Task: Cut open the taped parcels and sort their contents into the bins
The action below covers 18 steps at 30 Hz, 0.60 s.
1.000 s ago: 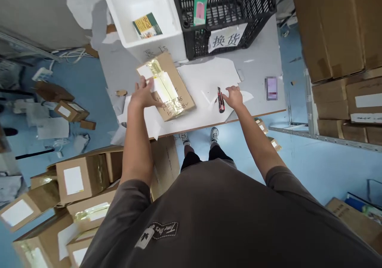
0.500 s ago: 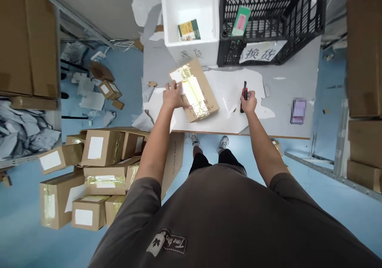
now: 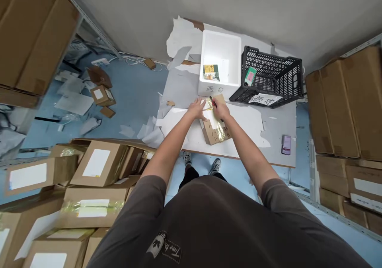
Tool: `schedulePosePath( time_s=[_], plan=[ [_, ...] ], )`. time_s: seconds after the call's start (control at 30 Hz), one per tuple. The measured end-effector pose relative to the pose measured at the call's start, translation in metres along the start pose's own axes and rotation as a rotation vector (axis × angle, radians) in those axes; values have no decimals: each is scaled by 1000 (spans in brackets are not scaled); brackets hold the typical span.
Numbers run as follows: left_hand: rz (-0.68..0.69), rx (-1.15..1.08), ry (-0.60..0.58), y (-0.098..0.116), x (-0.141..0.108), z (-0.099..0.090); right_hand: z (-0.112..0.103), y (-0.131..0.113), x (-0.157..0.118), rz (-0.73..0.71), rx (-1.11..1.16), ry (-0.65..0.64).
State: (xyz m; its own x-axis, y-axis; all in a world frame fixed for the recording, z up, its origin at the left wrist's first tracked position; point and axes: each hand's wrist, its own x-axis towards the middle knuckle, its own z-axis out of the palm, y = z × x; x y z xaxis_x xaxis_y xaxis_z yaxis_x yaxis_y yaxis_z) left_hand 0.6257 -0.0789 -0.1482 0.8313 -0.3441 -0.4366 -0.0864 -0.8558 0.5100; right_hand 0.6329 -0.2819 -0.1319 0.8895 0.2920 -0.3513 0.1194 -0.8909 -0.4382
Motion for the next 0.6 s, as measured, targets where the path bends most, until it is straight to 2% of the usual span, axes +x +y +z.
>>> schedulePosePath(
  time_s=[0.1, 0.17, 0.33, 0.47, 0.6],
  plan=[
    [18, -26, 0, -5, 0, 4, 4, -1, 1, 144, -31, 16],
    [36, -30, 17, -6, 0, 8, 7, -4, 1, 186, -58, 4],
    [16, 10, -4, -4, 3, 12, 8, -21, 0, 188, -139, -54],
    [8, 78, -31, -1, 3, 10, -1, -36, -6, 243, -215, -121],
    [19, 125, -41, 2, -1, 5, -9, -43, -9, 232, -223, -151]
  ],
)
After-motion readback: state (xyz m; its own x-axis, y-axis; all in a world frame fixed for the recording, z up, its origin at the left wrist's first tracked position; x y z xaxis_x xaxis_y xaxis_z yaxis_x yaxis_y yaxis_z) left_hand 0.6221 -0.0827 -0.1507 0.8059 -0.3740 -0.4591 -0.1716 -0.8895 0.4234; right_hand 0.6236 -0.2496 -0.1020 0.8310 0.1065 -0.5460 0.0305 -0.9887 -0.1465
